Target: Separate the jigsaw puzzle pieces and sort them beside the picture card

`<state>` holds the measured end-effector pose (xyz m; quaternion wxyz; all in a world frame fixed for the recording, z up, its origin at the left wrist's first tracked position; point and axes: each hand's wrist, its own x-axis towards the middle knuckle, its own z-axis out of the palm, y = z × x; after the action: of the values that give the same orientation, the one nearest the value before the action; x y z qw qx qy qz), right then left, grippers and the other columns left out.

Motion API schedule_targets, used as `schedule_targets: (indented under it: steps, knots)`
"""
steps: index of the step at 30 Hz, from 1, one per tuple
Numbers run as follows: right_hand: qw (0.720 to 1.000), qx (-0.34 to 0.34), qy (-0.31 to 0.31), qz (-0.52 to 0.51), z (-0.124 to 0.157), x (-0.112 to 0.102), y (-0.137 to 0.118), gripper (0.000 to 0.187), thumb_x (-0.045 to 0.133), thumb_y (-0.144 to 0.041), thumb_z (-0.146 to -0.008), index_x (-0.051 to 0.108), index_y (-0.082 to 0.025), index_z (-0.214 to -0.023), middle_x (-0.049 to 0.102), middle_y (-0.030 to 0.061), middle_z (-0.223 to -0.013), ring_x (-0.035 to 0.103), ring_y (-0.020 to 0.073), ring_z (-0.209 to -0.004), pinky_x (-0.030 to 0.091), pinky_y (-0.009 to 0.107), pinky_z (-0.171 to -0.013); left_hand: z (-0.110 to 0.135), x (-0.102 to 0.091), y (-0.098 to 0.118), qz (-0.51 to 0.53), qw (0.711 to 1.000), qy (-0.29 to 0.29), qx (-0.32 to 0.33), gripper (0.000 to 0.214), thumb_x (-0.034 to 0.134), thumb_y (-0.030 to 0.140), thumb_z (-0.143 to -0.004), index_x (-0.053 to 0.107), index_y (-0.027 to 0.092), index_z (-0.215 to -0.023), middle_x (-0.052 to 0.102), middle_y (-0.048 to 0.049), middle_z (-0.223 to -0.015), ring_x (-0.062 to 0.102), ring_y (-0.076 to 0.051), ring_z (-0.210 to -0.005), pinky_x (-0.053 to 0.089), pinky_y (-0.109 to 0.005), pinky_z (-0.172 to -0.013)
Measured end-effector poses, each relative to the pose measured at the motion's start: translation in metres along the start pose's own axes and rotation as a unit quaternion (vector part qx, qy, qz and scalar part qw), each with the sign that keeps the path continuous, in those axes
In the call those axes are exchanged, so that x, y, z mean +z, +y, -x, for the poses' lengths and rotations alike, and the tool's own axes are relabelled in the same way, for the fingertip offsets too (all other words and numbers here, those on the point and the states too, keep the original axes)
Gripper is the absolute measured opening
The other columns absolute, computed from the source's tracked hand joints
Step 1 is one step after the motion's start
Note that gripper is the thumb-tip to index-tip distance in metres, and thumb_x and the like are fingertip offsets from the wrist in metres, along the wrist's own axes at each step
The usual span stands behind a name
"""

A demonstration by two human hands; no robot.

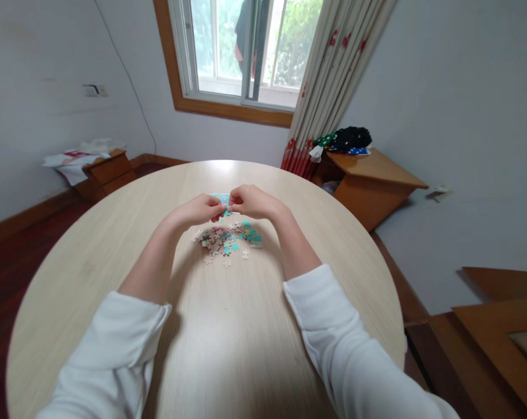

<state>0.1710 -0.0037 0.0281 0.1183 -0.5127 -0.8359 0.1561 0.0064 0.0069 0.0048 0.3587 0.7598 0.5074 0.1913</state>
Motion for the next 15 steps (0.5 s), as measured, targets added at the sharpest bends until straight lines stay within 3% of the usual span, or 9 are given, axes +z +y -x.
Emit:
schedule_targets:
  steps: [15]
  knots:
    - [0.999, -0.036, 0.032, -0.005, -0.0025, 0.0029, 0.0045, 0.017, 0.061, -0.016, -0.082, 0.070, -0.011, -0.096, 0.067, 0.0073, -0.087, 0.052, 0.0106, -0.071, 0.035, 0.023, -0.065, -0.0033, -0.0043, -0.0053, -0.010, 0.999, -0.036, 0.019, 0.030, 0.055, 0.043, -0.070, 0.052, 0.018, -0.054, 0.052, -0.0013, -0.057, 0.046, -0.013, -0.057, 0.037, -0.028, -0.058]
